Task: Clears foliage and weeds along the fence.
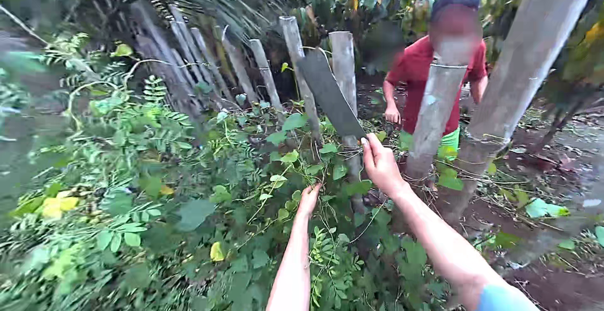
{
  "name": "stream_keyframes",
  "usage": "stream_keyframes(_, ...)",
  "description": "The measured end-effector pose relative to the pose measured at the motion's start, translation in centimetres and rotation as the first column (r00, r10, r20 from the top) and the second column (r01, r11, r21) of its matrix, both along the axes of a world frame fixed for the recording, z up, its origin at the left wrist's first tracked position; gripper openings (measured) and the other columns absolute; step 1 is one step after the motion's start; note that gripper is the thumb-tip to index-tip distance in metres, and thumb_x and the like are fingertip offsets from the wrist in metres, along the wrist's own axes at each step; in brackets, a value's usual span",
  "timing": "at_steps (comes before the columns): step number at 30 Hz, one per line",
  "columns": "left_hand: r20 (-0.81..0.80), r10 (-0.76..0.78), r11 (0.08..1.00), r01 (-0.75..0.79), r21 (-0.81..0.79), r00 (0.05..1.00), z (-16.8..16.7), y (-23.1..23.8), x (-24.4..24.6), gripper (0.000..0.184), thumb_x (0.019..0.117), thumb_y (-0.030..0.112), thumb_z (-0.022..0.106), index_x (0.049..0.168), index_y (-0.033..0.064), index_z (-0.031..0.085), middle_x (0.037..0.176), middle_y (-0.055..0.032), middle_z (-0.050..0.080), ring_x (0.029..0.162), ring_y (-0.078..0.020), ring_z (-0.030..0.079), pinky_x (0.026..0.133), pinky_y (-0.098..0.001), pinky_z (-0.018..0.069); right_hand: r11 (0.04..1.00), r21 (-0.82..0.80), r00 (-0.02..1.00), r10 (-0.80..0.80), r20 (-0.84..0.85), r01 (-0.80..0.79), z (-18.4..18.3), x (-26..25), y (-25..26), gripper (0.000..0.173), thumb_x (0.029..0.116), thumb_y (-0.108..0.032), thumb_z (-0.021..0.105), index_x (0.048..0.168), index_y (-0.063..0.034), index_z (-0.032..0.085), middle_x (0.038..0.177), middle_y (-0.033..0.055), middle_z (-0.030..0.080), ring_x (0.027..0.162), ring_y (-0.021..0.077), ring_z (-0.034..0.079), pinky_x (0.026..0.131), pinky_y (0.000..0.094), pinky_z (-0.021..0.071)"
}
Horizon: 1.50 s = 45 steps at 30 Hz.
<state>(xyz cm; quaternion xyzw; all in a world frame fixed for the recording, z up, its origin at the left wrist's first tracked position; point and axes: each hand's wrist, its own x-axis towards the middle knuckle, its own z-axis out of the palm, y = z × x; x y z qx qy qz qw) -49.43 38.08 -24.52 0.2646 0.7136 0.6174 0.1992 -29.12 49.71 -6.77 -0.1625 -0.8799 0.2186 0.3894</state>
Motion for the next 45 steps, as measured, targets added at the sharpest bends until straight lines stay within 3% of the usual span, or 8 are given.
stream_keyframes(6,0.017,-0.052,0.987,0.054,-0.153,0.998,-3.2,-3.3,-0.2,0.043,0.1118,0.031,0.04,0.118,-0.0044,0.064,0.108,-0.0169,0.068,0.099,-0.0233,0.064,0.092,-0.0454,0.0507,0.989,-0.121,0.698,0.027,0.716,0.086,-7.0,-0.8,-0.2,0.046,0.1135,-0.035,0.027,0.139,-0.0061,0.052,0.113,0.025,0.07,0.111,0.0432,0.068,0.093,0.0618,0.0522)
stream_keyframes(15,0.193,0.069,0.991,-0.089,0.1,0.979,-4.6,-2.6,3.9,0.041,0.1117,0.027,0.043,0.123,-0.0051,0.064,0.116,-0.0175,0.069,0.106,-0.0201,0.065,0.098,-0.0411,0.0515,0.995,0.092,0.999,0.026,0.035,-0.029,-3.6,-0.5,-2.9,0.038,0.1105,-0.024,0.034,0.125,0.0029,0.057,0.068,0.0132,0.06,0.061,0.0301,0.064,0.058,0.0492,0.0551)
stream_keyframes(18,0.078,0.064,0.994,-0.057,-0.091,0.995,-4.3,-3.7,4.3,0.039,0.1097,0.025,0.049,0.12,-0.0084,0.065,0.116,-0.024,0.068,0.109,-0.029,0.066,0.1,-0.0472,0.0509,0.996,-0.039,0.683,-0.028,0.73,0.083,-13.6,0.2,-1.1,0.047,0.1129,-0.032,0.03,0.147,-0.0049,0.048,0.11,0.0286,0.07,0.106,0.0472,0.069,0.091,0.0638,0.0534)
stream_keyframes(22,0.025,-0.048,0.933,0.054,-0.357,0.999,-10.0,-5.0,6.6,0.045,0.1058,0.034,0.056,0.123,-0.0072,0.065,0.12,-0.0285,0.067,0.114,-0.0386,0.066,0.102,-0.0558,0.0504,0.99,-0.072,0.385,0.021,0.923,0.118,-20.3,1.7,-0.3,0.047,0.112,-0.035,0.034,0.143,-0.0074,0.056,0.128,0.0265,0.067,0.121,0.0458,0.064,0.1,0.0647,0.0497)
stream_keyframes(32,0.355,0.201,0.972,-0.23,0.039,0.913,-12.4,-4.6,4.8,0.044,0.1025,0.032,0.063,0.124,-0.0062,0.064,0.121,-0.0232,0.068,0.114,-0.0292,0.066,0.103,-0.0479,0.0508,0.988,0.127,0.994,0.092,-0.061,-0.084,-3.3,-3.8,-5.1,0.044,0.1109,-0.02,0.033,0.126,0.015,0.056,0.074,0.0238,0.061,0.06,0.0354,0.063,0.058,0.0534,0.053)
stream_keyframes(35,0.432,0.227,0.952,-0.292,0.089,0.873,-11.9,-4.9,5.4,0.04,0.1051,0.023,0.06,0.131,-0.0066,0.059,0.13,-0.0226,0.065,0.12,-0.0275,0.062,0.107,-0.0452,0.0486,0.997,0.079,0.963,0.001,0.268,-0.023,-12.0,-5.8,-4.3,0.043,0.1104,-0.017,0.037,0.137,0.0122,0.053,0.092,0.0315,0.07,0.085,0.0468,0.073,0.077,0.0615,0.0579)
stream_keyframes(39,0.357,0.368,0.925,-0.296,-0.24,0.859,-14.9,-6.4,5.7,0.035,0.1038,0.024,0.06,0.121,-0.0061,0.065,0.117,-0.0249,0.068,0.109,-0.034,0.066,0.096,-0.0524,0.0516,0.987,-0.087,0.338,0.037,0.94,0.136,-23.1,-4.1,-1.9,0.046,0.1094,-0.023,0.036,0.153,-0.0089,0.042,0.132,0.0274,0.063,0.123,0.047,0.062,0.099,0.0663,0.0498)
stream_keyframes(45,0.298,0.494,0.685,-0.154,-0.712,0.817,-27.5,-19.8,12.0,0.043,0.101,0.034,0.063,0.114,-0.0074,0.067,0.11,-0.0289,0.068,0.102,-0.0413,0.067,0.09,-0.0589,0.0526,0.983,-0.164,0.712,0.06,0.699,0.078,-10.9,-2.5,-2.4,0.042,0.1136,-0.029,0.03,0.134,-0.0015,0.055,0.103,0.0265,0.069,0.101,0.0436,0.069,0.088,0.0601,0.0534)
